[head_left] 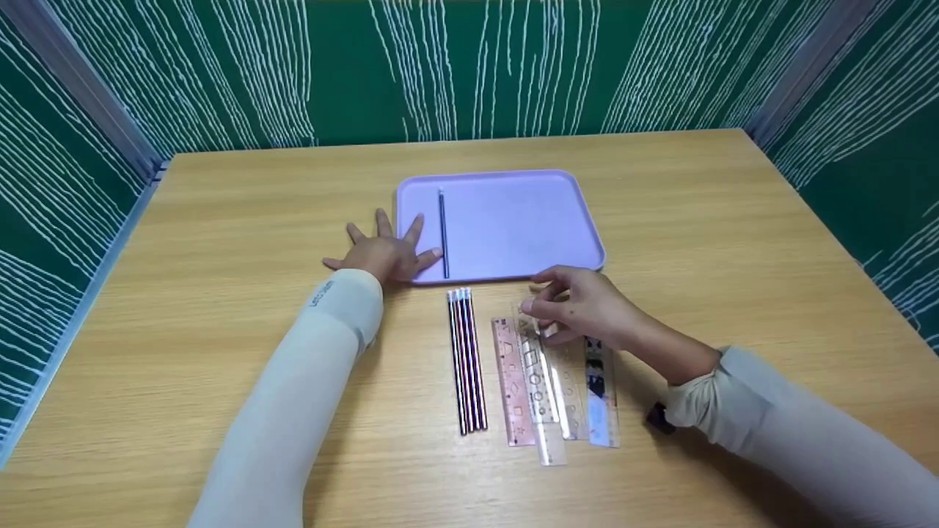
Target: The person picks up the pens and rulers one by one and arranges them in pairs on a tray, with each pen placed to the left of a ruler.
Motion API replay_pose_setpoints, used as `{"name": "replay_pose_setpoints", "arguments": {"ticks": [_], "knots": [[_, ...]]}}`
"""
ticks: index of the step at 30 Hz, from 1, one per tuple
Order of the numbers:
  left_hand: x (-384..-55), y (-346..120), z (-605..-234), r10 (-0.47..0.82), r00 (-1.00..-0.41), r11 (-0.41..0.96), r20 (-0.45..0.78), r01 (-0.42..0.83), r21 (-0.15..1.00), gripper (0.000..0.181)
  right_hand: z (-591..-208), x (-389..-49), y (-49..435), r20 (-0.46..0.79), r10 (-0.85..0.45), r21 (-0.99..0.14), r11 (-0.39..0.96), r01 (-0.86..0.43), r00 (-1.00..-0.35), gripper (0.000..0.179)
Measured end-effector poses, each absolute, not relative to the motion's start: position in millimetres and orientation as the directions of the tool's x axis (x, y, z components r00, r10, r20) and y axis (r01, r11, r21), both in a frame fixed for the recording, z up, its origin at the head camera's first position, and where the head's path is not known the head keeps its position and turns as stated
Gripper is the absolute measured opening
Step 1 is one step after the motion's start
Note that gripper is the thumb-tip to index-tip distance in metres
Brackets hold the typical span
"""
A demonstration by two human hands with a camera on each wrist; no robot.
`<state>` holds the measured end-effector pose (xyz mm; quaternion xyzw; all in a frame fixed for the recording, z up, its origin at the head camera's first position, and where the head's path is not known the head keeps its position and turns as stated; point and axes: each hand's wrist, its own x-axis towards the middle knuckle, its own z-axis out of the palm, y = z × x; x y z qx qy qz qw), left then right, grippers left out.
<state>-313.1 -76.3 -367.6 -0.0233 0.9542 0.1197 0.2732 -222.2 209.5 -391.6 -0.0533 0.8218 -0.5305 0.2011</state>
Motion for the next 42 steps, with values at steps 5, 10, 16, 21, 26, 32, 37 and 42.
{"name": "replay_pose_setpoints", "arguments": {"ticks": [5,10,16,21,26,32,37,42], "knots": [[-312.1,-76.1,-366.5,0.020,-0.855,0.969,-0.518,-0.110,0.220,0.078,-392.0,-221.4,209.1,-0.281,-0.287,-0.890,0.435,0.137,-0.916,0.069],[-311.3,-75.4,-364.7,0.024,-0.861,0.968,-0.508,-0.106,0.226,0.078,-392.7,-222.2,208.3,-0.297,-0.271,-0.888,0.430,0.161,-0.916,0.069],[-311.7,-75.6,-365.0,0.024,-0.859,0.972,-0.511,-0.100,0.215,0.078,-393.7,-222.0,207.2,-0.297,-0.276,-0.878,0.455,0.148,-0.914,0.075],[-311.4,-74.0,-363.2,0.019,-0.863,0.976,-0.505,-0.093,0.197,0.078,-394.9,-221.5,207.2,-0.226,-0.317,-0.842,0.540,0.021,-0.921,0.079],[-311.2,-74.3,-363.9,0.012,-0.857,0.975,-0.515,-0.105,0.198,0.078,-397.4,-221.2,207.7,-0.143,-0.371,-0.751,0.644,-0.143,-0.918,0.084],[-310.5,-75.0,-364.6,0.014,-0.855,0.971,-0.518,-0.113,0.212,0.078,-397.4,-219.8,206.5,-0.149,-0.398,-0.731,0.661,-0.169,-0.905,0.081],[-311.4,-76.3,-365.8,0.026,-0.862,0.971,-0.506,-0.098,0.217,0.078,-394.6,-218.9,205.9,-0.155,-0.398,-0.716,0.676,-0.175,-0.904,0.074],[-310.8,-77.4,-366.5,0.033,-0.856,0.971,-0.515,-0.094,0.220,0.078,-394.9,-218.6,206.5,-0.164,-0.398,-0.722,0.672,-0.165,-0.903,0.070]]}}
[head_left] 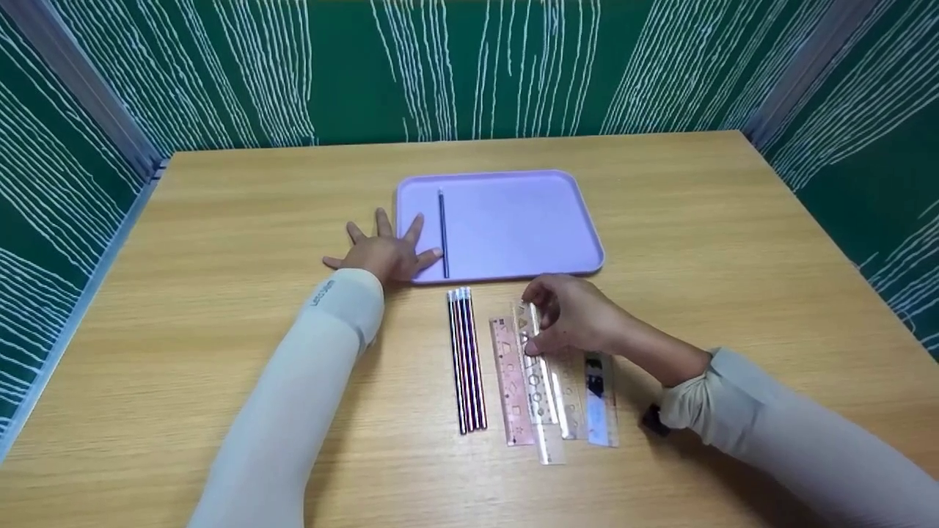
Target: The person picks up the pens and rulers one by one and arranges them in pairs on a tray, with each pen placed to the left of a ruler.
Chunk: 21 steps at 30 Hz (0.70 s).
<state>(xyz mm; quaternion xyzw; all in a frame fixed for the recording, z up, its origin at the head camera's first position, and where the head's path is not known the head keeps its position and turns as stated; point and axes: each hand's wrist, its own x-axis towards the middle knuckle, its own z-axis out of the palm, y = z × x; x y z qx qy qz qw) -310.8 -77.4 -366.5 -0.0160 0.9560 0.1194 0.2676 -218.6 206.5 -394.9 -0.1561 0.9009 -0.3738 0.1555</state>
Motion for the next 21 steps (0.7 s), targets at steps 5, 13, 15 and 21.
{"name": "replay_pose_setpoints", "arguments": {"ticks": [5,13,15,21], "knots": [[-310.1,-76.9,-365.4,0.030,-0.854,0.970,-0.519,-0.100,0.220,0.077,-394.6,-219.1,207.3,-0.166,-0.397,-0.730,0.665,-0.158,-0.903,0.069],[-312.7,-78.1,-365.4,0.029,-0.853,0.972,-0.522,-0.097,0.213,0.079,-394.4,-219.8,207.4,-0.140,-0.428,-0.779,0.604,-0.168,-0.893,0.073],[-312.3,-78.4,-365.1,0.028,-0.853,0.972,-0.521,-0.100,0.214,0.078,-393.7,-219.6,207.3,-0.134,-0.430,-0.794,0.586,-0.163,-0.893,0.074],[-311.1,-78.5,-364.6,0.025,-0.852,0.969,-0.524,-0.108,0.222,0.078,-392.1,-219.3,208.0,-0.172,-0.404,-0.865,0.498,-0.059,-0.898,0.079]]}}
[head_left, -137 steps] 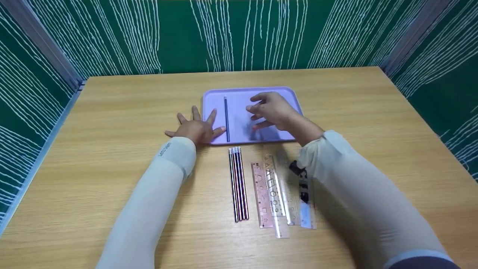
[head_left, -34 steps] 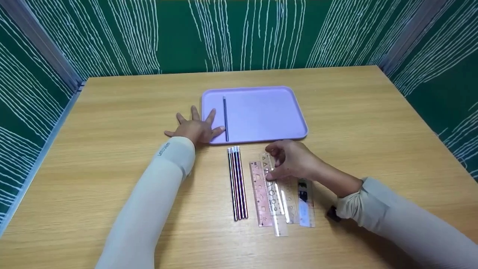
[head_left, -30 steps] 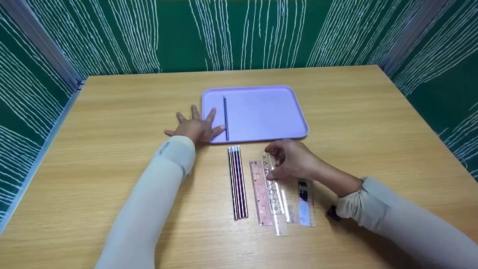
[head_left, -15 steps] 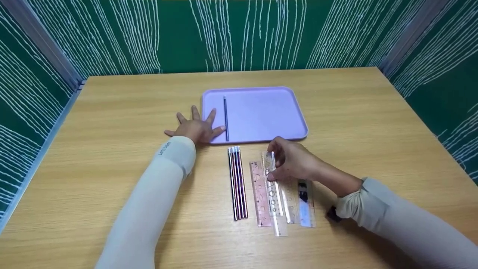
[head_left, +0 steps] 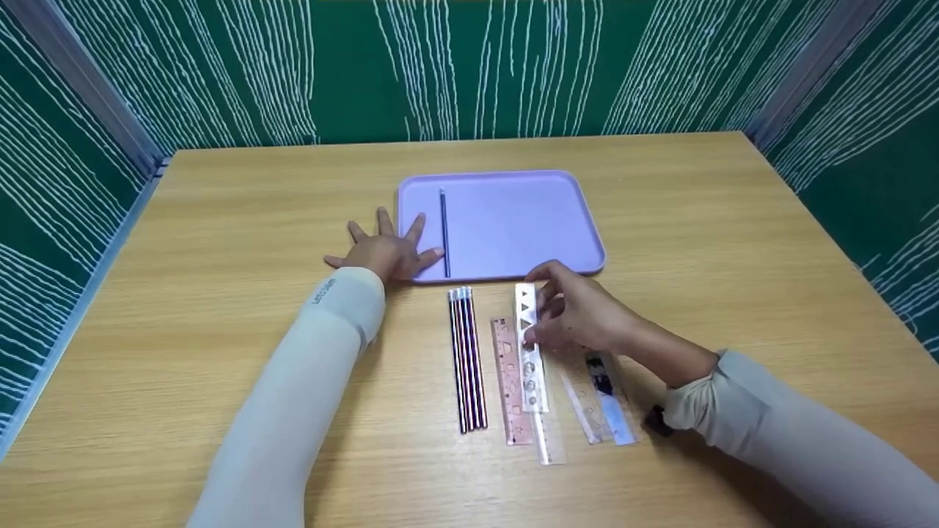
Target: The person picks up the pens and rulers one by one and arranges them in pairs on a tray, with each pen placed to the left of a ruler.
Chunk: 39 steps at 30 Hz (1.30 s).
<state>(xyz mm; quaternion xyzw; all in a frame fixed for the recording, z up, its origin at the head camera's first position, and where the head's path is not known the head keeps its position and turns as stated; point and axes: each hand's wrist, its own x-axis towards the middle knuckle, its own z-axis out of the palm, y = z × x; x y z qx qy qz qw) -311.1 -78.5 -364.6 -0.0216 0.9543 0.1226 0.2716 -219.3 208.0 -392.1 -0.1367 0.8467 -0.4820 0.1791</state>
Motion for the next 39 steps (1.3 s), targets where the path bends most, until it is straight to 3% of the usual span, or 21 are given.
{"name": "replay_pose_setpoints", "arguments": {"ticks": [6,13,17,25,34,39], "knots": [[-310.9,-76.8,-362.9,0.014,-0.858,0.969,-0.514,-0.116,0.219,0.078,-389.0,-219.8,206.1,-0.233,-0.357,-0.913,0.401,0.077,-0.904,0.078],[-312.3,-77.0,-364.7,0.015,-0.855,0.969,-0.518,-0.115,0.218,0.078,-387.8,-220.5,206.3,-0.286,-0.347,-0.929,0.329,0.170,-0.893,0.043],[-312.2,-77.1,-364.6,0.024,-0.858,0.971,-0.513,-0.102,0.217,0.078,-388.5,-220.5,208.2,-0.286,-0.363,-0.936,0.306,0.177,-0.887,0.034],[-311.7,-77.2,-364.9,0.034,-0.856,0.971,-0.516,-0.095,0.221,0.077,-390.6,-221.1,209.2,-0.332,-0.370,-0.934,0.258,0.248,-0.868,0.040],[-311.5,-76.4,-364.7,0.031,-0.849,0.967,-0.528,-0.107,0.230,0.076,-392.0,-219.2,209.9,-0.328,-0.460,-0.944,0.185,0.273,-0.825,0.091],[-311.6,-79.6,-366.4,0.037,-0.855,0.966,-0.517,-0.103,0.239,0.077,-392.1,-219.7,206.1,-0.345,-0.462,-0.938,0.202,0.281,-0.817,0.088]]}}
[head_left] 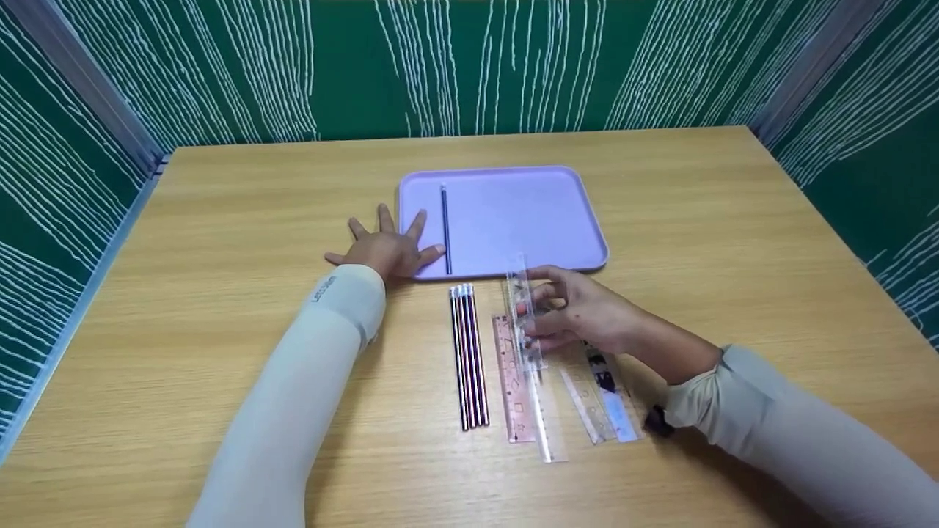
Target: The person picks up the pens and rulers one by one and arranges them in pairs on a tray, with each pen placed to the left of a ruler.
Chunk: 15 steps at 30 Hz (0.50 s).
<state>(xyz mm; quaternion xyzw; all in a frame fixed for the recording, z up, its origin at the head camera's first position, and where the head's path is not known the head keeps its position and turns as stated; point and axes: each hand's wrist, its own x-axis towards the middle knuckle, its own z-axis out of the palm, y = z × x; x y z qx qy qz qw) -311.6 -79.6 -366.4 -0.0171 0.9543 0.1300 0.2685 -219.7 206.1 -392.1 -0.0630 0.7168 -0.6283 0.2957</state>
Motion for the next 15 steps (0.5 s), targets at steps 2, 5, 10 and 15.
{"name": "replay_pose_setpoints", "arguments": {"ticks": [2,5,10,15], "knots": [[-312,-80,-366,0.040,-0.857,0.967,-0.513,-0.097,0.237,0.078,-391,-220,204,-0.348,-0.458,-0.937,0.205,0.284,-0.818,0.083],[-312,-80,-366,0.038,-0.856,0.968,-0.516,-0.095,0.230,0.079,-389,-221,202,-0.338,-0.450,-0.940,0.212,0.268,-0.827,0.073],[-310,-78,-363,0.033,-0.844,0.969,-0.536,-0.104,0.225,0.079,-386,-223,198,-0.327,-0.423,-0.942,0.210,0.260,-0.845,0.063],[-310,-77,-362,0.033,-0.848,0.969,-0.529,-0.104,0.226,0.078,-384,-227,192,-0.318,-0.395,-0.947,0.183,0.265,-0.862,0.060]]}}
